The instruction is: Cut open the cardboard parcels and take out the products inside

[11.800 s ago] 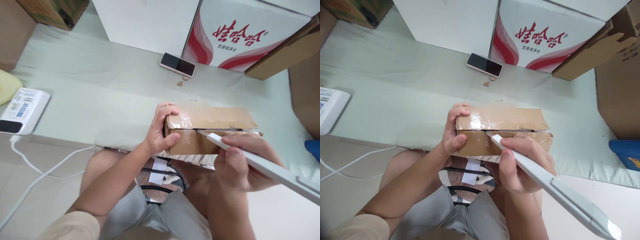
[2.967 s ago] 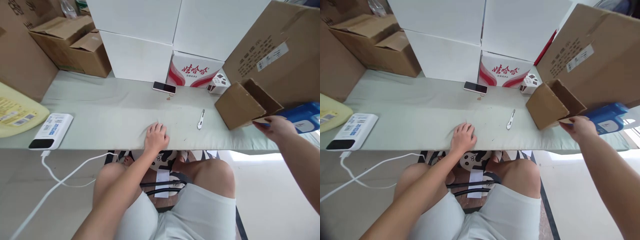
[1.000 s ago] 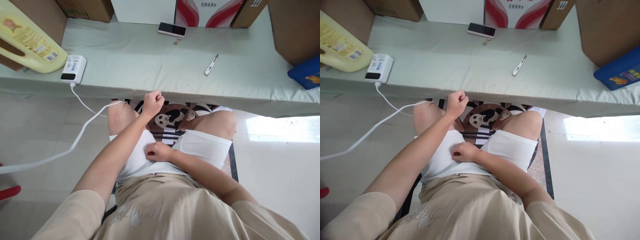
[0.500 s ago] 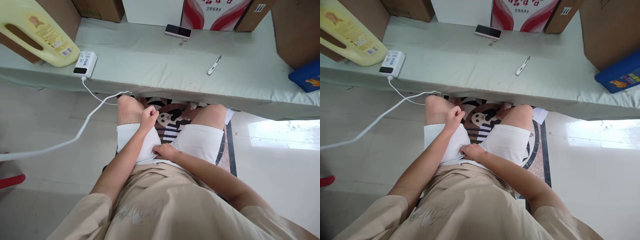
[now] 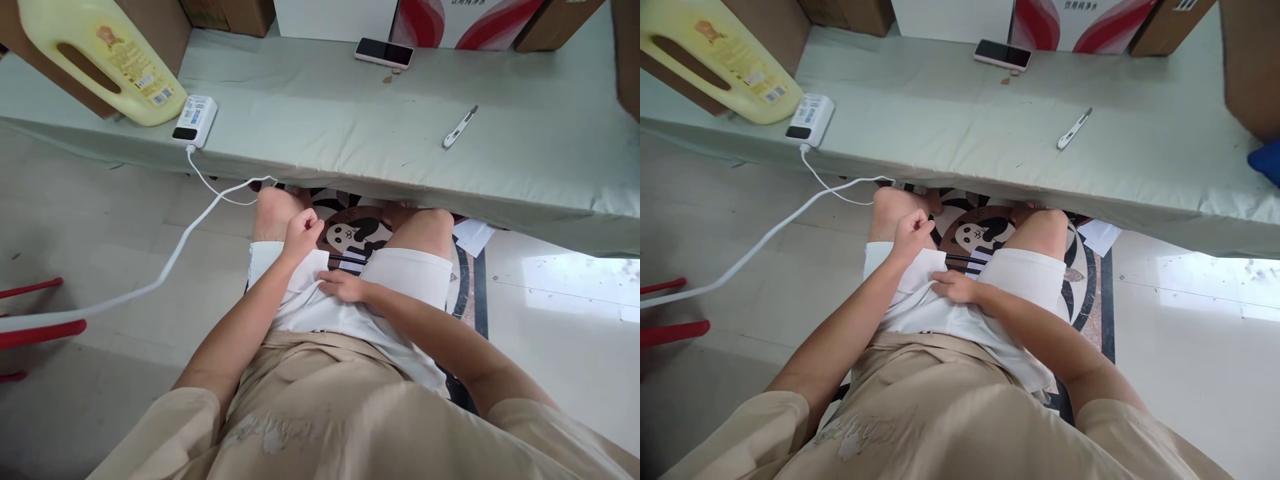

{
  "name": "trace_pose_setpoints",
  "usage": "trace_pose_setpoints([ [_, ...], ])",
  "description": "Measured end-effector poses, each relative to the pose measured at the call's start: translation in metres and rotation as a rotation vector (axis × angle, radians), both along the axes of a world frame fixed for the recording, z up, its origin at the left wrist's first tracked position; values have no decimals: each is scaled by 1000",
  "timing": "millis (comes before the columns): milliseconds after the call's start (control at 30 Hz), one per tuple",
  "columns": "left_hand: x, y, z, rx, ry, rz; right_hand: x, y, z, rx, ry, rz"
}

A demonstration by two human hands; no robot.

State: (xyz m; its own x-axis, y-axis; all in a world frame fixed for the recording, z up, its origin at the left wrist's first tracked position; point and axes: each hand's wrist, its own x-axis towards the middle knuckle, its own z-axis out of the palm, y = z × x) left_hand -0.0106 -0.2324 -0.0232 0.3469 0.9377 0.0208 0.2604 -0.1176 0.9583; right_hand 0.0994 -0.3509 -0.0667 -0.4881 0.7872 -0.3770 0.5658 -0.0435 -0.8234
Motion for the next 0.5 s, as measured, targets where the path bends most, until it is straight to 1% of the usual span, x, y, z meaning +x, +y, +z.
trace_pose_setpoints([
  [133,5,0,5,25,21,-25,1,25,-5,0,7,-36],
  [233,9,3,4,32,43,-43,6,46,-11,29,-68,-70],
  [333,11,6,1,34,64,-34,5,60,-24,73,-173,-168],
  [400,13,6,-1,31,74,-36,0,58,-33,91,-228,-262],
  [500,17,2,-3,24,81,-61,-12,41,-43,96,-252,-401],
])
